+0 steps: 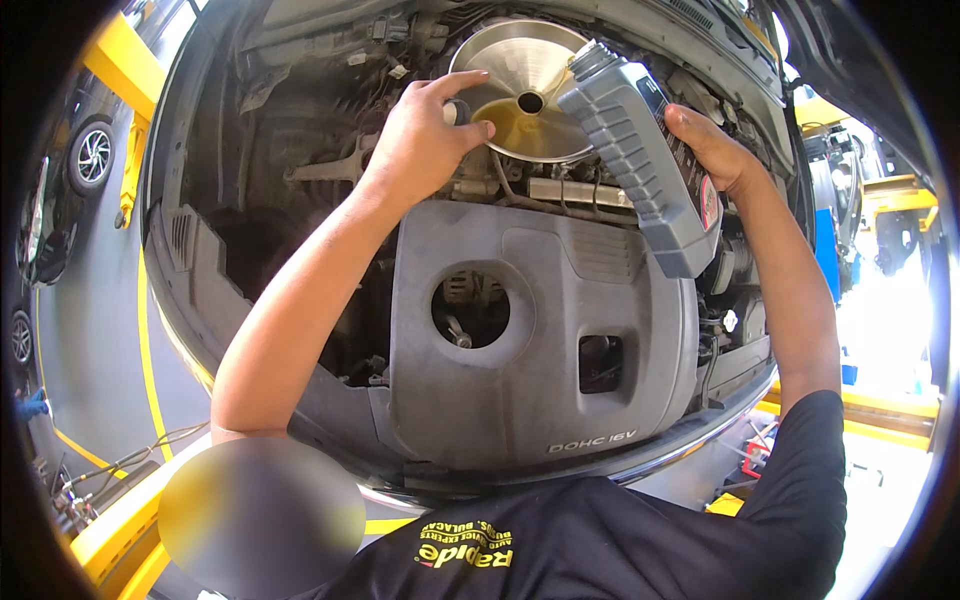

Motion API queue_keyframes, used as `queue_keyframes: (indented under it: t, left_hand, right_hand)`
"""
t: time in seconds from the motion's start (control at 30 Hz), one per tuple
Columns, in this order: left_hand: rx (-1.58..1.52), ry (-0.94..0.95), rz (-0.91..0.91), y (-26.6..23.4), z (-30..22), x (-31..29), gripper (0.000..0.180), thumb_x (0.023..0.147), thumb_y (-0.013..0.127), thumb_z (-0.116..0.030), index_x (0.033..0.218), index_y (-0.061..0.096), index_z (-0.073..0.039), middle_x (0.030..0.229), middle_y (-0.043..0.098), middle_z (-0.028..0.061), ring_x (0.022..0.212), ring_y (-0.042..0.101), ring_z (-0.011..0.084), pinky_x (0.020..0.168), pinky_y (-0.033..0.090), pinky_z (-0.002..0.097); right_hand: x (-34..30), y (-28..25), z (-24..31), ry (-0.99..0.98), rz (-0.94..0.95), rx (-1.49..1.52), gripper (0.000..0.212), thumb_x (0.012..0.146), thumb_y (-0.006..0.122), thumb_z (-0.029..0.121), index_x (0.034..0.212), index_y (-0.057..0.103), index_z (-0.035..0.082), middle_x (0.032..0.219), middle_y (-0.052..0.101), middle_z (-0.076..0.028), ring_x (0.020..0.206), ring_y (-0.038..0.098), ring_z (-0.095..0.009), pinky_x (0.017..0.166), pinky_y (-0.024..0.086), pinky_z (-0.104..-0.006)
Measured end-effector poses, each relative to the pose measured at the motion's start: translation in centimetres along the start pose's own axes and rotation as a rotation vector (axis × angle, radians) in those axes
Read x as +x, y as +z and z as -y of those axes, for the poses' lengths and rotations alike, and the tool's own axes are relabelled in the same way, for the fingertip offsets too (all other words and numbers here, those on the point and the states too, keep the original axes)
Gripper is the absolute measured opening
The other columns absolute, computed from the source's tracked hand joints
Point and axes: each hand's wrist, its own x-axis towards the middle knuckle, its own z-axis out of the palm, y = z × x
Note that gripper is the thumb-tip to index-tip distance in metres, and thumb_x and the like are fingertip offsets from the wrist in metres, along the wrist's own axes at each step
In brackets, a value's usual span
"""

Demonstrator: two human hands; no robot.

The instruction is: The person opens several bottles of motor oil and pours them into a car engine using a funnel. After pouring, the person checks the oil level with the dipstick and wipes it with a cloth.

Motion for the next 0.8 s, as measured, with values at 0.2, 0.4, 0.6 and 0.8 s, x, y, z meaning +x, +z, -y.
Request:
queue_keyframes:
  t: [0.2,0.4,0.6,0.8]
  left_hand:
    - [0.131,0.156,-0.098,1.1,-0.1,0.3,0.056,0.086,0.080,-0.020,0.140,0.066,-0.013,0.135,0.060,0.0208,0.123,0.063,0.0354,0.107,0.049,0.0423]
    - [0.093,0.156,-0.082,1.7,0.3,1.6,0.057,0.085,0.082,-0.017,0.139,0.066,-0.009,0.122,0.061,0.0169,0.087,0.071,0.0197,0.083,0.059,0.0326]
    - [0.101,0.172,-0.076,1.8,0.7,1.7,0.056,0.085,0.081,-0.013,0.140,0.066,-0.009,0.118,0.060,0.0145,0.076,0.068,0.0146,0.077,0.058,0.0314]
    - [0.088,0.163,-0.062,1.7,0.7,1.7,0.056,0.086,0.081,-0.013,0.140,0.066,-0.011,0.119,0.061,0.0127,0.076,0.067,0.0143,0.078,0.058,0.0305]
  right_hand:
    - [-1.4,-0.5,-0.3,0.088,-0.193,-0.041,0.066,0.101,0.058,0.062,0.127,0.064,0.002,0.111,0.072,-0.005,0.093,0.069,-0.010,0.083,0.059,-0.0286]
    - [-3.0,-1.5,-0.5,0.184,-0.201,0.011,0.071,0.097,0.059,0.068,0.124,0.066,0.003,0.105,0.074,-0.006,0.087,0.071,-0.011,0.078,0.060,-0.0294]
    - [-3.8,-1.4,0.6,0.228,-0.224,-0.093,0.070,0.098,0.057,0.069,0.119,0.070,0.004,0.101,0.074,-0.005,0.084,0.070,-0.009,0.076,0.059,-0.0280]
    - [-3.9,-0.3,2.3,0.309,-0.275,-0.194,0.070,0.097,0.057,0.071,0.124,0.072,0.008,0.107,0.073,-0.003,0.086,0.068,-0.006,0.078,0.056,-0.0237]
